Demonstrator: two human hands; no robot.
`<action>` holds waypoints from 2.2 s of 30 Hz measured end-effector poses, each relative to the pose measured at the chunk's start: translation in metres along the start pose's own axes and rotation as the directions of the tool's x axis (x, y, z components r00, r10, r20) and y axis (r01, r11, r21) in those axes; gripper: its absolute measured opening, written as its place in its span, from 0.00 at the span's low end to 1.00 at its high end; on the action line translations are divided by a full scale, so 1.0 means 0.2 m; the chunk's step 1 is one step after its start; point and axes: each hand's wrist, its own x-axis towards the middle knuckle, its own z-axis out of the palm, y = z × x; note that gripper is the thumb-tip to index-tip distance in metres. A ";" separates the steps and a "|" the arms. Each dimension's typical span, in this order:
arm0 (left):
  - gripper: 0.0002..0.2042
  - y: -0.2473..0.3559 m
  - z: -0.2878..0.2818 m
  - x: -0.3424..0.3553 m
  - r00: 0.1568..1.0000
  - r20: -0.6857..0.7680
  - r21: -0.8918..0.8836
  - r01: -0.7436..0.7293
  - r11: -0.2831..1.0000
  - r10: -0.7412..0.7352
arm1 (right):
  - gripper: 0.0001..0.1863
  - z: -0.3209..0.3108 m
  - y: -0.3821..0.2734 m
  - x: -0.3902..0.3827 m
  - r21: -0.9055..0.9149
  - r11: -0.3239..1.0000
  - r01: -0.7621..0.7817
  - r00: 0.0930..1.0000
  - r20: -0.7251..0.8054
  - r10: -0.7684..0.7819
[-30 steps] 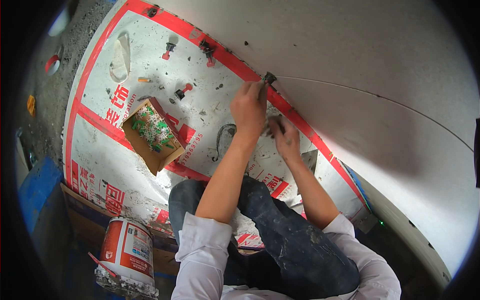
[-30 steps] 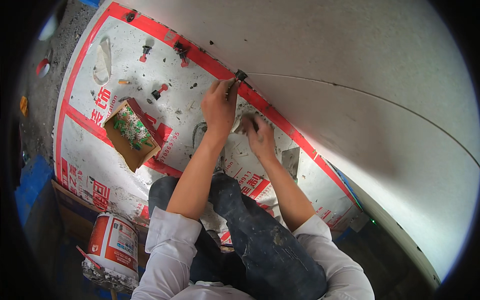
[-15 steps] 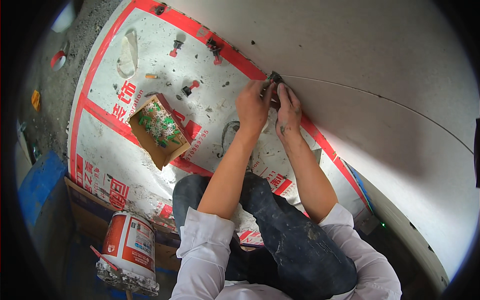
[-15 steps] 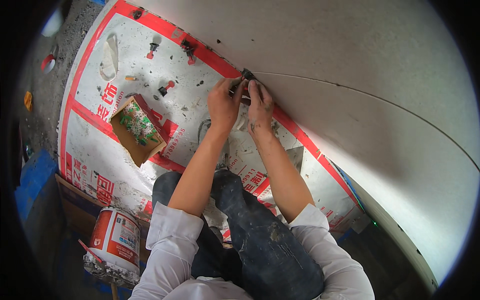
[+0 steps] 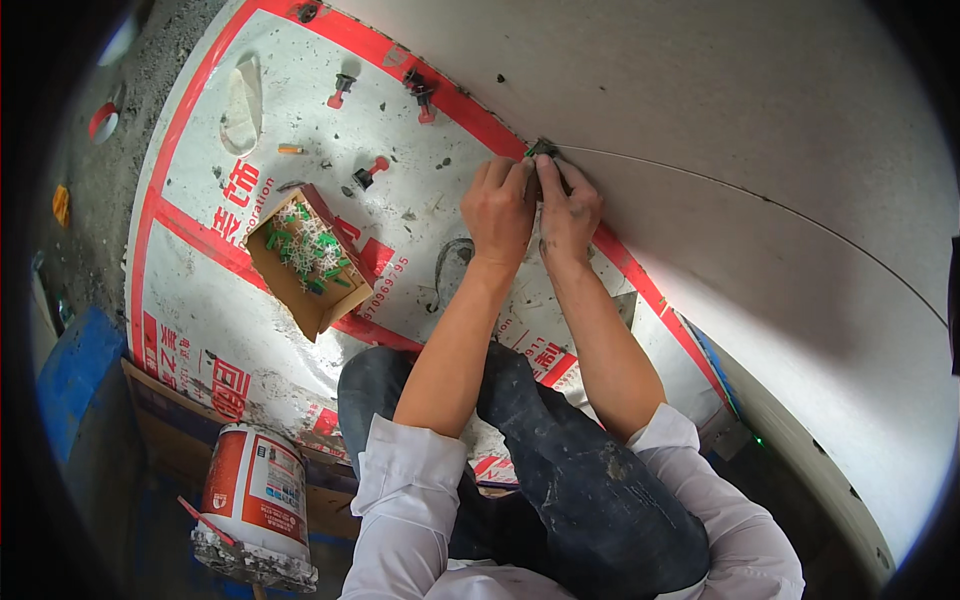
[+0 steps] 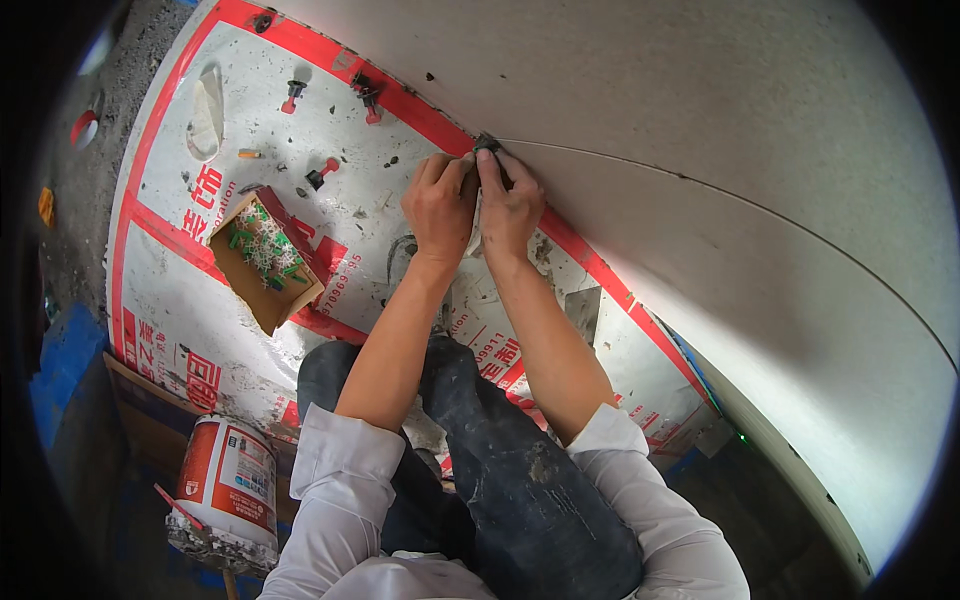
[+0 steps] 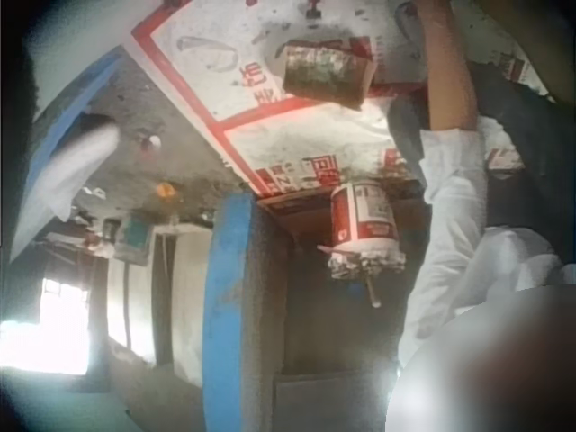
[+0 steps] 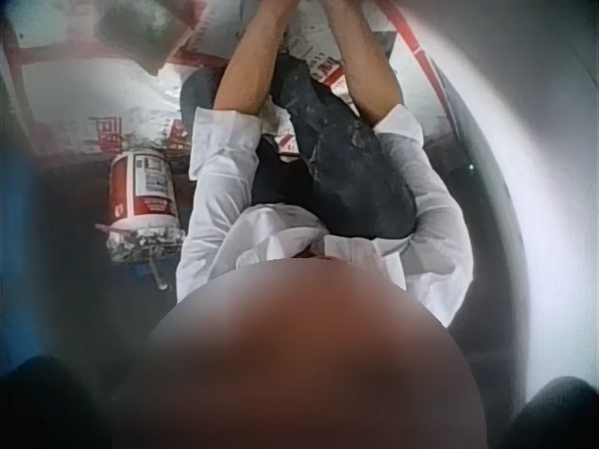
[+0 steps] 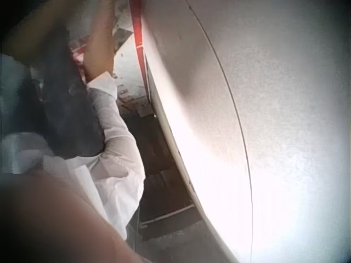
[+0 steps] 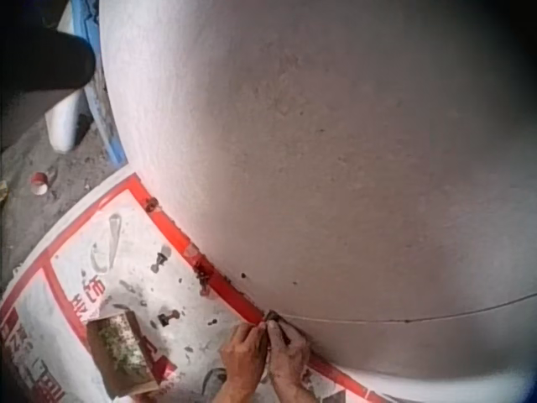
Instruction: The recorder is applying tiles to a wall, using a laser level and tile spacers.
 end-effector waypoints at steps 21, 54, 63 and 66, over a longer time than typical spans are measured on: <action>0.07 -0.01 -0.02 0.01 0.981 0.070 -0.254 0.192 0.948 -0.180 | 0.22 -0.01 0.11 0.02 0.727 0.417 -0.546 0.822 0.561 0.099; 0.15 -0.03 -0.04 0.08 0.632 0.621 -0.537 0.774 0.336 -0.463 | 0.13 -0.01 0.02 -0.07 0.539 0.810 -0.232 0.972 0.096 0.214; 0.15 -0.02 -0.06 0.09 0.719 0.559 -0.437 0.678 0.591 -0.412 | 0.16 0.03 0.04 0.03 0.596 0.724 -0.347 0.937 0.246 0.246; 0.15 -0.03 -0.06 0.11 0.697 0.588 -0.367 0.682 0.633 -0.410 | 0.16 0.06 0.06 0.03 0.631 0.688 -0.358 0.934 0.246 0.260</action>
